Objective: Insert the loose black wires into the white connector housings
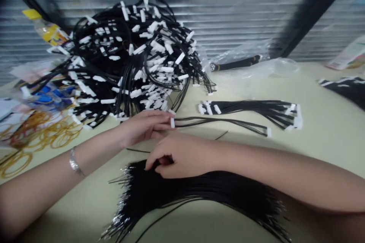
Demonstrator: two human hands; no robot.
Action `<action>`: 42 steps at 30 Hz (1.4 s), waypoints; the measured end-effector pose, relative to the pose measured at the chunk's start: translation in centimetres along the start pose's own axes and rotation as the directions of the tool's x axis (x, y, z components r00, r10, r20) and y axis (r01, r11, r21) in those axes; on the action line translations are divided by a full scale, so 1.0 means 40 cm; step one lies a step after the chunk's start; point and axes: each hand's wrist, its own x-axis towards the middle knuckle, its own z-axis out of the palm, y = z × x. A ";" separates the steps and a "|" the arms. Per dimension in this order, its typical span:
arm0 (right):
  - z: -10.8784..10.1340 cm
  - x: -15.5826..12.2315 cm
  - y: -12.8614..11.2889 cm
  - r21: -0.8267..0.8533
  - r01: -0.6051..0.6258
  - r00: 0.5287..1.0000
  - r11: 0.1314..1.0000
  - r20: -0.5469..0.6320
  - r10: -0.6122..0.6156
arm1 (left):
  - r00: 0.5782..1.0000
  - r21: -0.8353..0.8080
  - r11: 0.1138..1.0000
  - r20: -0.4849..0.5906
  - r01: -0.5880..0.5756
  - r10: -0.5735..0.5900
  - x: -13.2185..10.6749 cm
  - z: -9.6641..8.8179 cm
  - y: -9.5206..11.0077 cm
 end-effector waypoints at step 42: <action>0.102 0.013 -0.130 -0.418 -0.151 0.987 0.896 -0.013 0.161 | 0.972 0.174 0.957 0.009 -0.232 0.234 0.013 0.002 -0.052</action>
